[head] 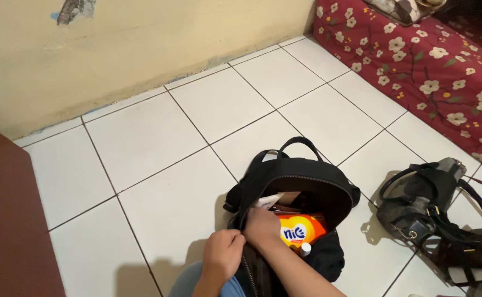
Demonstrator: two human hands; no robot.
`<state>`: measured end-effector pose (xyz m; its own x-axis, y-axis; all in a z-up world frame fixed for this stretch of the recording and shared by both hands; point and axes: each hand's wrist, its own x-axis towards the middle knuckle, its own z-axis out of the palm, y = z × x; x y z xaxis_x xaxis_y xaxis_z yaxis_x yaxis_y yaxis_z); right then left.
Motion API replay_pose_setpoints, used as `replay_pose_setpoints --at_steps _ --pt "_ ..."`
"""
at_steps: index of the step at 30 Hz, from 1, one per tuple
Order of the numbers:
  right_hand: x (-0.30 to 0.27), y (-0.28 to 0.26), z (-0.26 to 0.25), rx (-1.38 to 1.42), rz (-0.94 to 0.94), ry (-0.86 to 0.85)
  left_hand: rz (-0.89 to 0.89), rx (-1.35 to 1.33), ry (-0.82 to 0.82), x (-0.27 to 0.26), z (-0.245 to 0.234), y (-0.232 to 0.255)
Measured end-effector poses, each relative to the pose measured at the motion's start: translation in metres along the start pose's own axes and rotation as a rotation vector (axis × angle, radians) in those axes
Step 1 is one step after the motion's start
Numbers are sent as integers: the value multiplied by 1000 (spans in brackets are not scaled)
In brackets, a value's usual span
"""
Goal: The person sits on the floor and packs several handbags with daily essentials. They place items such as a snack packet, a notebook, a green box, a white packet, and a red packet into a black studded bag, a patterned shoulder bag, and a brown satchel, then close each bag.
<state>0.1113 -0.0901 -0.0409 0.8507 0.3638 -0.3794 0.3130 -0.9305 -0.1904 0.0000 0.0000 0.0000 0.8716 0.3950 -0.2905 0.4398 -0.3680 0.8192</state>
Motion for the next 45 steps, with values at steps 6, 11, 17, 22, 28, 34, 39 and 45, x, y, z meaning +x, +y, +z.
replay_pose_setpoints --at_steps 6,11,17,22,28,34,39,45 --pt "22 8 25 -74 -86 67 29 37 33 8 9 -14" --pt "-9 5 -7 -112 -141 3 -16 -86 8 17 14 -28" --pt "-81 40 -69 74 -280 -120 -182 -194 -62 13 9 -17" --pt "-107 127 -77 856 -65 514 34 265 164 -18 4 26" --pt "-83 210 -31 971 93 446 555 232 146 -60 36 86" --pt "-69 234 -12 683 57 313 514 396 -238 -61 94 118" --pt "-74 239 -7 715 34 290 657 708 -163 -43 132 120" --pt "-82 236 -27 791 70 335 837 604 -87 -39 139 128"
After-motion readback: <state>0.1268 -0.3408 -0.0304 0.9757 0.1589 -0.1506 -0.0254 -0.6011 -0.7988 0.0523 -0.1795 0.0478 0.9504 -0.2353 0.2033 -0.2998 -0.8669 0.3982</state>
